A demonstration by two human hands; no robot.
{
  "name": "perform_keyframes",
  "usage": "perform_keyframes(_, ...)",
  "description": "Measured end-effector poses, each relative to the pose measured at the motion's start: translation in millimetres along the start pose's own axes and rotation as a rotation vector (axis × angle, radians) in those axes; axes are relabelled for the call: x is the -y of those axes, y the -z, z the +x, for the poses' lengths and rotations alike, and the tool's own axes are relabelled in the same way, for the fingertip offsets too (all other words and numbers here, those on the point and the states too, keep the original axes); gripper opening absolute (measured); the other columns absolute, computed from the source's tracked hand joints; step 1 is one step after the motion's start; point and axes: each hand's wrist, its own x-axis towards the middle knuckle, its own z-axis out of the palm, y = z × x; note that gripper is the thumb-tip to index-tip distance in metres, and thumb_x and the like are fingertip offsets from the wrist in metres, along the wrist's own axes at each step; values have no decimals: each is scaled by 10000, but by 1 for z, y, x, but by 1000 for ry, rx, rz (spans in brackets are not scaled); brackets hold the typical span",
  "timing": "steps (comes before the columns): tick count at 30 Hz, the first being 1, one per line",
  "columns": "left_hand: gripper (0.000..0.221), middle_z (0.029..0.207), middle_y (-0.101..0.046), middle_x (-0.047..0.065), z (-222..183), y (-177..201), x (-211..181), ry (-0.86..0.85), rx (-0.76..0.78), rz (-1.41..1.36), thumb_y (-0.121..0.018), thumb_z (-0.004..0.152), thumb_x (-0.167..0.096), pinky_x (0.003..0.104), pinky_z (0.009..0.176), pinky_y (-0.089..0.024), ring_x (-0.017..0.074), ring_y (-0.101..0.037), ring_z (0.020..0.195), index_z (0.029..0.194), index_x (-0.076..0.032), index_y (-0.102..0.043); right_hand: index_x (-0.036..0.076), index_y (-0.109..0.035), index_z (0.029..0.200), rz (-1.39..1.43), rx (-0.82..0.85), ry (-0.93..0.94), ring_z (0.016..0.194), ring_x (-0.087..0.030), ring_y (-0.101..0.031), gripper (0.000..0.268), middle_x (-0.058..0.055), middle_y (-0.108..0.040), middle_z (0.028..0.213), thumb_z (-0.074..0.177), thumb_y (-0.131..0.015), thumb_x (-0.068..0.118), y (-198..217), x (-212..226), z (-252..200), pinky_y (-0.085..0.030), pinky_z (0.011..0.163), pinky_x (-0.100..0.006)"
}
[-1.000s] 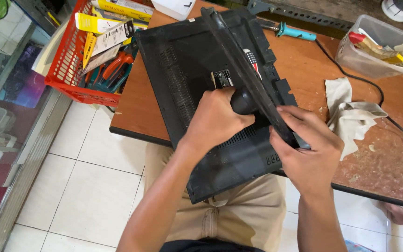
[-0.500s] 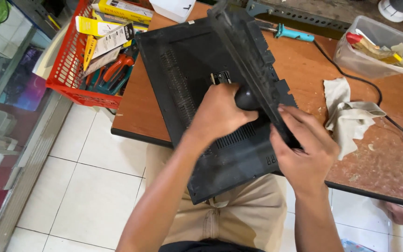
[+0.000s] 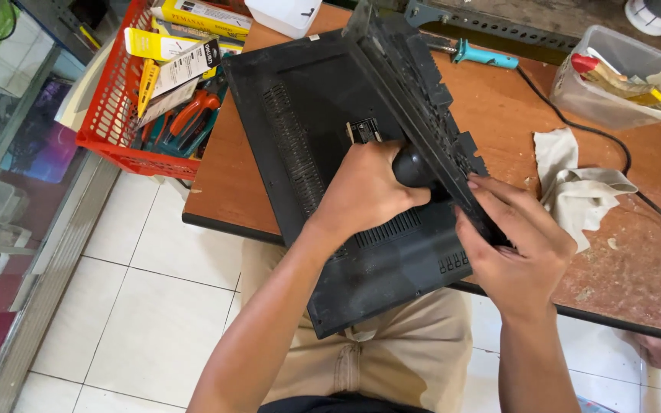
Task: Disassembling a computer monitor by unscrewing the back panel, removing the stand, and cleaning the parts.
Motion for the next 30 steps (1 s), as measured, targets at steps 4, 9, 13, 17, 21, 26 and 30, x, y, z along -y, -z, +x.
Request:
perform_keyframes(4, 323, 741, -737, 127, -9, -19, -2, 29, -250, 186, -780, 697, -341, 448, 597, -494, 384, -698, 725, 803, -76, -629, -175, -731, 1043, -27, -59, 43, 961, -394, -742, 170, -325, -712, 1065, 900, -770, -259, -5, 2, -2, -630, 923, -440)
perform_keyframes(9, 477, 761, -711, 89, -16, -23, -2, 47, -375, 365, -811, 734, -482, 548, 538, -468, 446, -662, 718, 868, -96, -564, -163, -738, 1009, -57, -89, 51, 925, -393, -745, 167, -337, -712, 1050, 885, -790, -263, -3, 4, -6, -632, 883, -432)
perform_keyframes(13, 295, 688, -689, 180, -5, 3, -5, -83, -135, 241, -761, 664, -279, 460, 577, -493, 467, -646, 710, 760, -49, -602, -191, -720, 1046, 6, -68, -28, 973, -408, -745, 223, -335, -712, 1066, 846, -788, -262, 3, 4, -6, -615, 874, -417)
perform_keyframes(17, 326, 718, -726, 195, -4, -19, -1, 21, -253, 242, -789, 617, -302, 466, 598, -533, 441, -694, 730, 826, -72, -688, -191, -729, 1050, -20, -84, -77, 963, -366, -733, 218, -334, -720, 1080, 850, -770, -266, 0, 6, -4, -592, 858, -388)
perform_keyframes(21, 312, 633, -671, 185, -13, -23, -11, 171, -304, 341, -777, 679, -304, 527, 524, -499, 508, -625, 633, 814, -85, -601, -164, -729, 1002, 0, -68, -150, 1000, -360, -742, 186, -304, -731, 1083, 840, -767, -246, 2, 6, -1, -589, 890, -376)
perform_keyframes(26, 451, 930, -767, 122, -22, 17, -36, 191, 65, 260, -622, 728, -503, 533, 728, -505, 450, -670, 904, 981, -130, -609, -206, -709, 1007, 75, 14, -78, 936, -378, -718, 184, -329, -711, 1042, 849, -799, -236, 14, -5, 0, -602, 882, -418)
perform_keyframes(30, 883, 1262, -669, 72, -27, 49, -25, 323, 294, -303, -533, 732, -645, 292, 849, -541, 203, -723, 1052, 1489, -192, -499, -249, -685, 1150, -4, -156, -167, 897, -326, -564, 399, -347, -681, 1095, 850, -946, -219, 45, -49, -27, -362, 632, -354)
